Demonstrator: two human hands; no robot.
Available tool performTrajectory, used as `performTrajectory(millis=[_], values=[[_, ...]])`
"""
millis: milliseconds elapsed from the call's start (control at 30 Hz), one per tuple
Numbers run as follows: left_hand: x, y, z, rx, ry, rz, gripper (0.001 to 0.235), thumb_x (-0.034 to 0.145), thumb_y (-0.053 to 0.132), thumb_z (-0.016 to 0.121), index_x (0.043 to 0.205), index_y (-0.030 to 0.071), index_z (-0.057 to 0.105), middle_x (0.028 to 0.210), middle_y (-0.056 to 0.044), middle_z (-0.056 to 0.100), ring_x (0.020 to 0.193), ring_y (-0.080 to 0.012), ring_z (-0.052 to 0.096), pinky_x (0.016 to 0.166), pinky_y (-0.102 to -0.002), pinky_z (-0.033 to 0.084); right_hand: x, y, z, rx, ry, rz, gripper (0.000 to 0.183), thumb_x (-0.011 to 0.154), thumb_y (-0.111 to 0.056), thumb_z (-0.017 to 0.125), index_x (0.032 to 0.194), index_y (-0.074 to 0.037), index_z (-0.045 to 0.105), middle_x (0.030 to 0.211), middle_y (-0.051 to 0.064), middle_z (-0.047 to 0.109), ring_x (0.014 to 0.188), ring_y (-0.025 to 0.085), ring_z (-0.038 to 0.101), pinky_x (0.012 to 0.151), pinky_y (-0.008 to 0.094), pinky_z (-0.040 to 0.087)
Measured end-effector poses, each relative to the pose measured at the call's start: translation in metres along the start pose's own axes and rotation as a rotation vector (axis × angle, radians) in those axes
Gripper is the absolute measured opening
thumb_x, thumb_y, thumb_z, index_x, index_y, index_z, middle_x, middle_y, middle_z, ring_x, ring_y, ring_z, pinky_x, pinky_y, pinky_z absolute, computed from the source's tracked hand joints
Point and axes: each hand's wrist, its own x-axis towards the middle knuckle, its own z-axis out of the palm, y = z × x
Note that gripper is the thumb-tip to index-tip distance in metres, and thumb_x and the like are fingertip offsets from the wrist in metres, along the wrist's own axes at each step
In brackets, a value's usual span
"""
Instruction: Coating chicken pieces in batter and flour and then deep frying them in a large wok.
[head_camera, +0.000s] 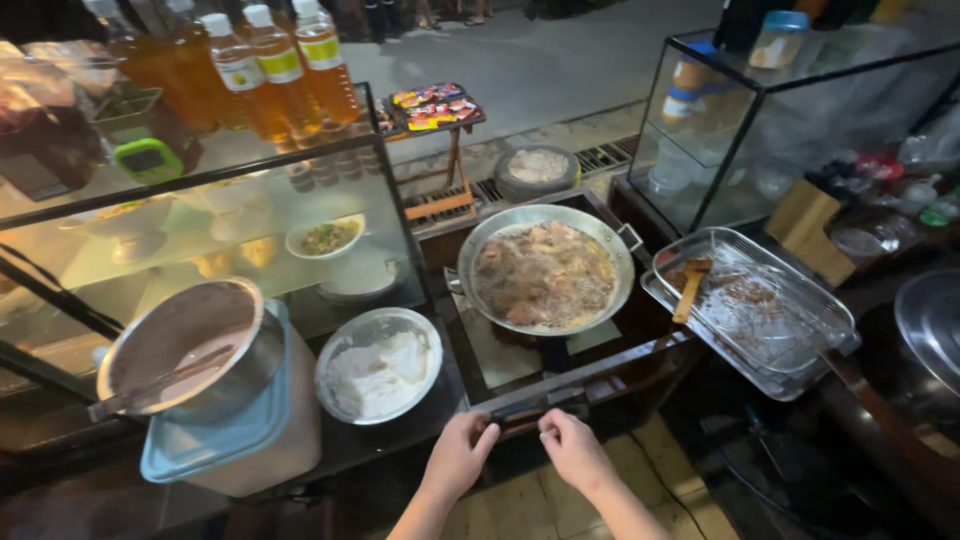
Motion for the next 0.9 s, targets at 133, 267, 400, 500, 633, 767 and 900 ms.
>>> performTrajectory(millis=[133, 267, 400, 500, 633, 767, 900], values=[[0.006, 0.008, 0.022, 0.033, 0.041, 0.129, 0.046, 0.087, 0.033, 0.072, 0.124, 0.008, 0.065, 0.116, -0.007, 0.070, 0.104, -0.0242, 0.069, 0.092, -0.032, 0.055, -0.010, -0.017, -0.017, 0.114, -0.113, 0.037, 0.019, 0.087, -0.017, 0.068, 0.105, -0.016, 0.070, 0.094, -0.004, 0.079, 0.079, 0.015, 0.072, 0.075, 0.028, 0.058], [0.000, 0.036, 0.023, 0.108, -0.006, 0.122, 0.073, 0.077, 0.037, 0.081, 0.139, 0.008, 0.055, 0.132, -0.010, 0.063, 0.116, -0.0268, 0.065, 0.098, -0.034, 0.053, -0.020, -0.044, -0.036, 0.158, -0.307, 0.053, 0.035, 0.090, -0.024, 0.070, 0.124, -0.015, 0.067, 0.101, -0.003, 0.079, 0.083, 0.010, 0.071, 0.076, 0.025, 0.058], [-0.006, 0.029, 0.030, 0.097, 0.017, 0.161, 0.077, 0.071, 0.029, 0.081, 0.141, 0.012, 0.054, 0.137, -0.008, 0.060, 0.121, -0.0282, 0.062, 0.100, -0.036, 0.052, -0.024, -0.048, -0.032, 0.261, -0.419, -0.043, 0.041, 0.085, -0.017, 0.075, 0.124, -0.011, 0.068, 0.096, -0.001, 0.082, 0.081, 0.012, 0.073, 0.076, 0.025, 0.059], [-0.012, 0.022, 0.028, 0.114, 0.056, 0.139, 0.076, 0.070, 0.029, 0.079, 0.140, 0.009, 0.056, 0.138, -0.010, 0.060, 0.123, -0.0304, 0.060, 0.102, -0.036, 0.050, -0.024, -0.052, -0.021, 0.220, -0.438, -0.078, 0.037, 0.082, -0.016, 0.078, 0.118, -0.011, 0.071, 0.090, -0.002, 0.083, 0.076, 0.011, 0.073, 0.074, 0.024, 0.059], [-0.034, 0.028, 0.002, 0.106, 0.084, 0.045, 0.076, 0.070, 0.029, 0.078, 0.140, 0.011, 0.056, 0.137, -0.006, 0.061, 0.123, -0.0277, 0.060, 0.103, -0.034, 0.049, -0.029, -0.071, -0.006, 0.211, -0.506, -0.073, 0.029, 0.083, -0.016, 0.077, 0.111, -0.011, 0.073, 0.087, -0.003, 0.081, 0.076, 0.011, 0.071, 0.075, 0.024, 0.058], [-0.052, 0.010, -0.015, 0.124, 0.087, -0.087, 0.079, 0.071, 0.031, 0.077, 0.144, 0.014, 0.052, 0.138, -0.005, 0.059, 0.126, -0.0266, 0.058, 0.104, -0.034, 0.049, -0.039, -0.093, 0.010, 0.178, -0.558, -0.055, 0.025, 0.083, -0.018, 0.077, 0.107, -0.012, 0.074, 0.086, -0.003, 0.080, 0.075, 0.010, 0.070, 0.075, 0.024, 0.057], [-0.069, -0.005, -0.030, 0.090, 0.087, -0.147, 0.081, 0.072, 0.034, 0.078, 0.145, 0.014, 0.051, 0.144, -0.006, 0.055, 0.130, -0.0281, 0.056, 0.106, -0.036, 0.048, -0.048, -0.108, 0.027, 0.108, -0.602, -0.029, 0.023, 0.083, -0.019, 0.077, 0.105, -0.015, 0.074, 0.087, -0.004, 0.080, 0.074, 0.010, 0.068, 0.073, 0.023, 0.055]])
